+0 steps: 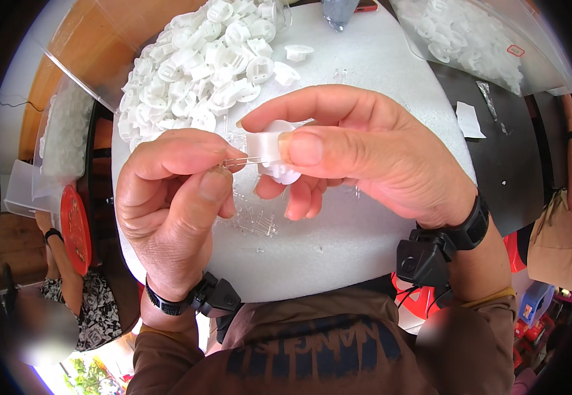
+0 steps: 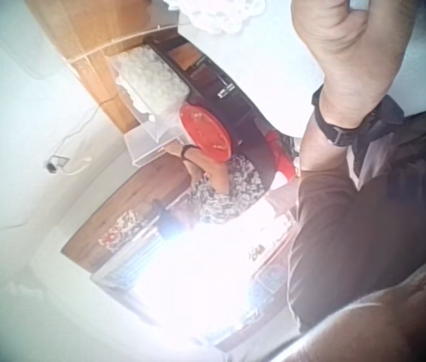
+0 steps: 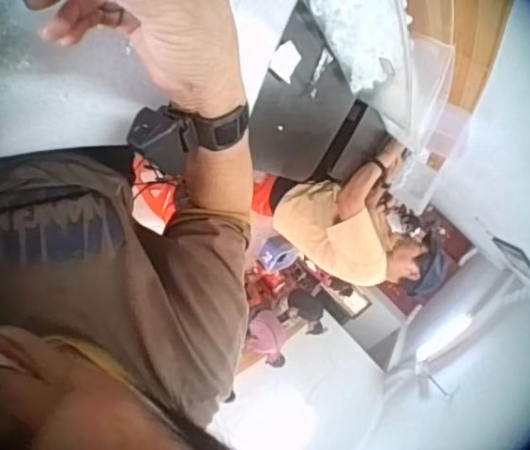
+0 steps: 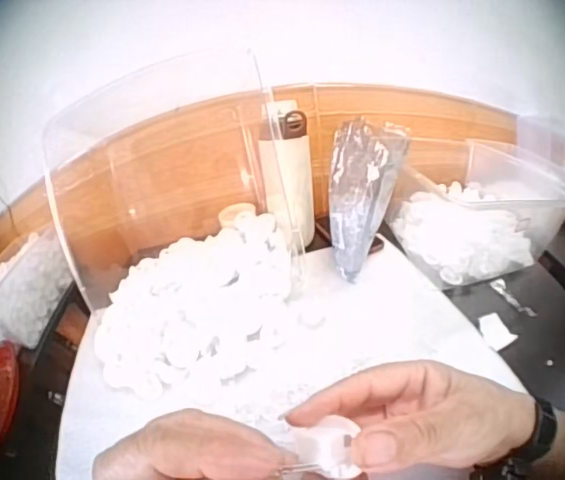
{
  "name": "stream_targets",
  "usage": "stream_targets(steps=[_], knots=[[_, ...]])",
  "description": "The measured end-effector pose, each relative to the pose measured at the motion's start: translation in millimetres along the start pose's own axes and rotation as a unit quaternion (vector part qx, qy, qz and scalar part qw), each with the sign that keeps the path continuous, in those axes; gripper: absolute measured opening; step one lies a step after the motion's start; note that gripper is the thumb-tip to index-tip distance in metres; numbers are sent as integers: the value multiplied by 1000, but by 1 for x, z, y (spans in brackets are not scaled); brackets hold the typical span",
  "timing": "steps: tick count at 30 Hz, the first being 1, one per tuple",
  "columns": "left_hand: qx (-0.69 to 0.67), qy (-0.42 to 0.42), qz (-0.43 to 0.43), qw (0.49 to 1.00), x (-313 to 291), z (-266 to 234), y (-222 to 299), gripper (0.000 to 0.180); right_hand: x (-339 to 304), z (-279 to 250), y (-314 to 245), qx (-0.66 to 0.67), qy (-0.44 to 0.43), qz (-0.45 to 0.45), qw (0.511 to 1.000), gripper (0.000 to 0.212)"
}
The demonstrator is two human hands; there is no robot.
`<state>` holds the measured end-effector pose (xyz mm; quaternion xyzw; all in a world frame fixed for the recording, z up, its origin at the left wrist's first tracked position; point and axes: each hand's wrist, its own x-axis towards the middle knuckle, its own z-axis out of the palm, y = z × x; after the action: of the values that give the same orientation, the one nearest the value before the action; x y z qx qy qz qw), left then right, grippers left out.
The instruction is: Assembling small white plastic components by inserting transparent pins into housings.
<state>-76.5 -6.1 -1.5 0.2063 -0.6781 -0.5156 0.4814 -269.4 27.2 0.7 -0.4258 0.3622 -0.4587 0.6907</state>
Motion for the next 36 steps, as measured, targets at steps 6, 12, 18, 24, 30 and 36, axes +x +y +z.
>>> stream_targets(steps=[6,12,18,24,30,36], knots=[[70,-16,21,997,2,0,5,17,-2,0,-3,-6,1,2,1000,54],[91,-30,47,994,2,1,7,18,-3,0,-4,-4,4,3,1000,55],[123,-35,53,990,1,2,7,20,-2,-1,0,-28,22,-40,999,55],[168,-48,95,980,0,1,5,22,-4,2,-7,-70,52,-26,996,50],[140,-18,-4,990,-1,3,8,19,-5,-1,-7,-101,62,-54,991,50],[96,8,-39,995,-2,4,8,15,-3,0,-6,-108,56,-86,989,52]])
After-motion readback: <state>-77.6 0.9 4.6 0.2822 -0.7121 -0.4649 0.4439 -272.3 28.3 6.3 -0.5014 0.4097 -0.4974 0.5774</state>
